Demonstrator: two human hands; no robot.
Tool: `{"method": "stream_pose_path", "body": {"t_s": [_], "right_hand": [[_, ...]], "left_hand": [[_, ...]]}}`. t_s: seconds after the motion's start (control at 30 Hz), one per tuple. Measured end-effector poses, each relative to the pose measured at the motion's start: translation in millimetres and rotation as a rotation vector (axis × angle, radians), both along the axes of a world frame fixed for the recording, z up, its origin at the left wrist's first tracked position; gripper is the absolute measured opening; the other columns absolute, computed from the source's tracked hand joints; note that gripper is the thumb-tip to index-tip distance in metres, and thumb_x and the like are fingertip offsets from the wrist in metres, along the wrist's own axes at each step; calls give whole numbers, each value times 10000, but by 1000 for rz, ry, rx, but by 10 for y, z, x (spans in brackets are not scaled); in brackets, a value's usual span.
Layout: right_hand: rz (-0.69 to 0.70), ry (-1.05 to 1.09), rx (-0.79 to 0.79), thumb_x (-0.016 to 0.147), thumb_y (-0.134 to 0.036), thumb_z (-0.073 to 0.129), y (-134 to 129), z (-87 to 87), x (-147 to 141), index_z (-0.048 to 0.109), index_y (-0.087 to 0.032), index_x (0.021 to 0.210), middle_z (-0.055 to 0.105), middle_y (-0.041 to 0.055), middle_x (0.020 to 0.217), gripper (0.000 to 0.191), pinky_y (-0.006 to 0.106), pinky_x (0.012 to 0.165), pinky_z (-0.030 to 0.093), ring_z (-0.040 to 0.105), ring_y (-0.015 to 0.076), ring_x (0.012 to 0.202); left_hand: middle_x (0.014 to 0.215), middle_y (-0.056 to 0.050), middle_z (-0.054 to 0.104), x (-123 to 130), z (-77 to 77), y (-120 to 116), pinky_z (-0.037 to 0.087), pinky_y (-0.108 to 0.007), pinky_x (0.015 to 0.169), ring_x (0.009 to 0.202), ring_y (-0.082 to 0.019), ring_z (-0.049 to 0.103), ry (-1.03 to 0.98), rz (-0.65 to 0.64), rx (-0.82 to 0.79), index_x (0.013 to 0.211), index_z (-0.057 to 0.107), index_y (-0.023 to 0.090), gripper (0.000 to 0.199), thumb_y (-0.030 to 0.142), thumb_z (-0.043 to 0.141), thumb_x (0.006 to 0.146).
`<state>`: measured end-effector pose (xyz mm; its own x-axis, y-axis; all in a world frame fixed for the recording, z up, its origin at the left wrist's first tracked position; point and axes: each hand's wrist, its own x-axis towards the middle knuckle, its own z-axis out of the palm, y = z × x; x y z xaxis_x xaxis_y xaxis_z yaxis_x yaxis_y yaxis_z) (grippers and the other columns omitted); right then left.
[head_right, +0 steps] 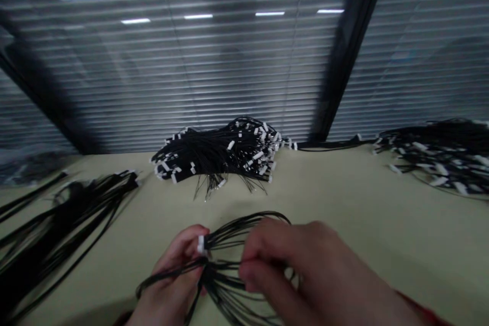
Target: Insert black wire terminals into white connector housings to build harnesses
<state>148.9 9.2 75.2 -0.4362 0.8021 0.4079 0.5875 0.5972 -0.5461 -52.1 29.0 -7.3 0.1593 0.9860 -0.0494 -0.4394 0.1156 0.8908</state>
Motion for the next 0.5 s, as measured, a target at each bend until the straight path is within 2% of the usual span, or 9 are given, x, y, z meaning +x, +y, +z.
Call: {"method": "stream_pose_path", "body": {"t_s": [0.1, 0.13, 0.3, 0.4, 0.5], "right_hand": [[-46, -176, 376, 920, -182, 365, -64, -178, -190, 551, -205, 828, 609, -16, 669, 208, 268, 529, 412, 563, 128, 578], [-51, -196, 445, 929, -175, 339, -77, -216, -214, 552, -194, 842, 606, -10, 666, 231, 282, 545, 403, 554, 133, 579], [-7, -184, 494, 927, -138, 328, -73, -229, -208, 566, -177, 860, 609, -2, 669, 249, 273, 571, 395, 544, 125, 595], [-26, -265, 548, 923, -187, 367, -55, -198, -224, 594, -170, 830, 608, 32, 644, 246, 260, 583, 425, 555, 137, 604], [-69, -348, 616, 913, -250, 407, -62, -211, -250, 615, -170, 838, 609, 53, 632, 235, 259, 599, 453, 566, 150, 612]], "left_hand": [[638, 36, 541, -5, -26, -34, 399, -165, 523, 565, -84, 472, 0, -14, -10, 829, 670, 234, 212, 271, 772, 647], [638, 34, 542, -3, -31, -45, 408, -171, 527, 560, -85, 474, -2, -19, -9, 836, 669, 237, 192, 280, 755, 670], [655, 24, 566, 2, -14, -65, 421, -159, 520, 567, -85, 498, -41, -94, 41, 844, 670, 250, 149, 304, 720, 714], [651, 27, 570, 2, -12, -54, 401, -135, 471, 526, -68, 493, -70, -153, 106, 864, 673, 263, 141, 318, 695, 737], [657, 28, 575, 4, -22, -54, 411, -140, 465, 510, -66, 495, -95, -160, 124, 892, 673, 279, 160, 324, 691, 740]]}}
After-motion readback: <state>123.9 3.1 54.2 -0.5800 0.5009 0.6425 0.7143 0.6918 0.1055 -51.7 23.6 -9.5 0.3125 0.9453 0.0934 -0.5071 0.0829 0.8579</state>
